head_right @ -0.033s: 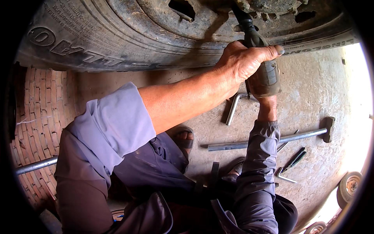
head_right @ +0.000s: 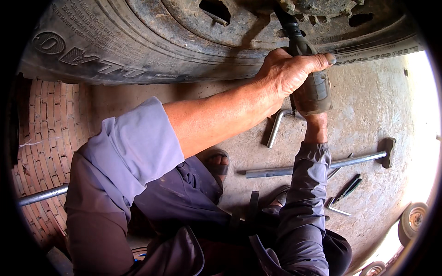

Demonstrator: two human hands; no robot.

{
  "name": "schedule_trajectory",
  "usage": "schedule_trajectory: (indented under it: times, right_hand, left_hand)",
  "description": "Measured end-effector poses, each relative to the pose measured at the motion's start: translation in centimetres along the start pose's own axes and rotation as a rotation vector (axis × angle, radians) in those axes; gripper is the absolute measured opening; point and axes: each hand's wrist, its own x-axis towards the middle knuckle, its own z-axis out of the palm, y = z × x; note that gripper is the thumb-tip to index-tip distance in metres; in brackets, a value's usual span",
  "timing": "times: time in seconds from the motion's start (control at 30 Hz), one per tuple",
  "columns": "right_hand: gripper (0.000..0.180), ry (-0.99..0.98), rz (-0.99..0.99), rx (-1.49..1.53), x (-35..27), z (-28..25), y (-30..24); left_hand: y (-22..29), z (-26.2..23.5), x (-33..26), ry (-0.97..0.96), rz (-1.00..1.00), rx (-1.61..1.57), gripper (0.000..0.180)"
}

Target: The person uses a cordless impact wrench to loosen and remove lug nuts from a vehicle tire. They systematically work around the wheel hub, removing each nut and placing them aside on the ground.

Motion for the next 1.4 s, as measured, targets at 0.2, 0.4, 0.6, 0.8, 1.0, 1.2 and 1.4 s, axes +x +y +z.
schedule_trajectory:
  times: [0.2,0.4,0.6,0.8,1.0,1.2,1.4]
  right_hand:
    - [0.044,0.008,-0.017,0.02,0.5,-1.1,-0.8]
    - [0.043,0.059,-0.025,0.019,-0.1,-0.9,-0.3]
    - [0.032,-0.053,0.031,0.019,1.2,-2.8,-1.6]
    - [0.027,-0.047,0.031,-0.035,1.2,-3.0,-2.1]
    - [0.03,-0.025,0.003,-0.071,0.9,-2.1,-1.3]
    - [0.032,0.071,0.012,0.06,0.1,-1.5,-0.8]
    - [0.026,0.069,-0.031,0.04,1.3,-3.7,-2.5]
  left_hand:
    - [-0.3,-0.5,0.1,0.0,0.019,-0.014,0.039]
    - [-0.5,-0.1,0.3,-0.007,0.045,-0.011,0.039]
    - [-0.4,-0.2,0.3,-0.008,0.033,-0.022,0.038]
    - [-0.4,-0.2,0.4,-0.031,0.008,-0.048,0.037]
    - [-0.5,-0.3,0.6,-0.05,-0.007,-0.044,0.036]
    - [-0.4,-0.2,0.6,-0.041,0.014,-0.02,0.036]
    - [-0.4,-0.4,0.6,-0.055,0.003,-0.044,0.035]
